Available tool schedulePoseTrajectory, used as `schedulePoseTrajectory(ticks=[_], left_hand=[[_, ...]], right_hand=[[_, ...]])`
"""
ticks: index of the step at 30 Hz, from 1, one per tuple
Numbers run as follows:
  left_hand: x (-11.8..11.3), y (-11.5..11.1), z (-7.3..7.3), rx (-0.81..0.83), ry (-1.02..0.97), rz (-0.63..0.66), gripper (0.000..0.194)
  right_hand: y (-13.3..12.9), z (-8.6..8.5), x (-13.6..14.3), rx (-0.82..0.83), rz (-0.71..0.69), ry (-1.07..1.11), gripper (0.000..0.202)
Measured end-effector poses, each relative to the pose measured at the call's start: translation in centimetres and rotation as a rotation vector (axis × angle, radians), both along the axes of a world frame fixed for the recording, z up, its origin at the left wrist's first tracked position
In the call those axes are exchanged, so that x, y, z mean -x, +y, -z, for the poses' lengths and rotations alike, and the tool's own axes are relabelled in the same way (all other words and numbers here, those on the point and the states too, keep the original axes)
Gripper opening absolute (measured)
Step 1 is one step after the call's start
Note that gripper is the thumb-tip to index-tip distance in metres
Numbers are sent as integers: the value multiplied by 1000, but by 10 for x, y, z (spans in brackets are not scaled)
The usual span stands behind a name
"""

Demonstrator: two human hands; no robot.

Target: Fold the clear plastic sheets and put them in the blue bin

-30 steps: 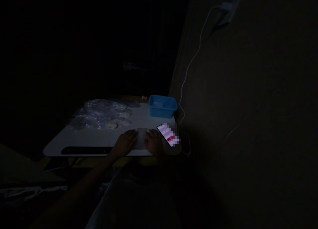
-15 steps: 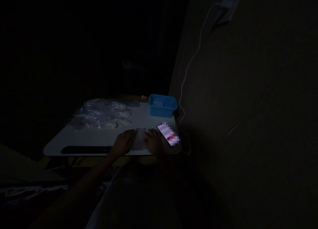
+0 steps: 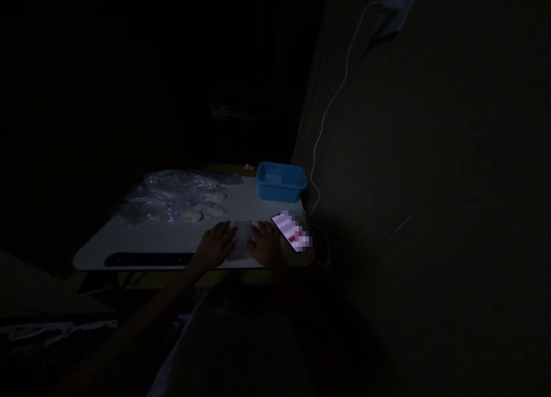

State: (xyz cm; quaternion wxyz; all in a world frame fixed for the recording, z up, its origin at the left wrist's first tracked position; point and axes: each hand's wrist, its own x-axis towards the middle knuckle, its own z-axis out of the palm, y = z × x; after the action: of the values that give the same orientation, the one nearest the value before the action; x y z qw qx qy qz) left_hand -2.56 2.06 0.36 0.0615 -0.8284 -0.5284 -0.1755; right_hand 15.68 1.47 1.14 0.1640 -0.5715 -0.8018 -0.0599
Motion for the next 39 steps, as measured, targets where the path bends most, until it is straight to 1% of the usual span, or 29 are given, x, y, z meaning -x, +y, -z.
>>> schedulePoseTrajectory(ticks=[6, 9, 14, 17, 20, 22, 26, 28, 30, 35, 37, 39], left_hand=[[0, -1, 0, -1, 1, 2, 42], [0, 0, -1, -11, -54, 5, 41], [6, 5, 0, -28, -287, 58, 39], [12, 7, 3, -9, -396, 79, 37], [15, 9, 6, 12, -457, 77, 37], [16, 10, 6, 12, -483, 74, 37], [16, 13, 6, 7, -494, 77, 37], [16, 14, 6, 11, -489, 75, 36], [15, 13, 5, 20, -484, 77, 36], [14, 9, -1, 36, -534, 112, 35], [14, 6, -4, 57, -585, 145, 35], [16, 3, -7, 97, -631, 185, 34]], right_hand=[[1, 3, 1, -20, 14, -3, 45], [1, 1, 0, -36, 0, 38, 44], [-2, -4, -3, -22, -120, 112, 38], [-8, -5, -4, -19, -200, 101, 36], [-20, -4, -4, -9, -261, 62, 36], [-31, -4, -5, 1, -286, 36, 42], [-50, -5, -9, 5, -317, -6, 66], [-56, -4, -11, 2, -311, -10, 67], [-59, -2, -13, -3, -300, 5, 58], [-55, 11, -16, -53, -324, 108, 21], [-51, 13, -16, -90, -306, 181, 16], [-45, 12, -14, -104, -282, 245, 16]])
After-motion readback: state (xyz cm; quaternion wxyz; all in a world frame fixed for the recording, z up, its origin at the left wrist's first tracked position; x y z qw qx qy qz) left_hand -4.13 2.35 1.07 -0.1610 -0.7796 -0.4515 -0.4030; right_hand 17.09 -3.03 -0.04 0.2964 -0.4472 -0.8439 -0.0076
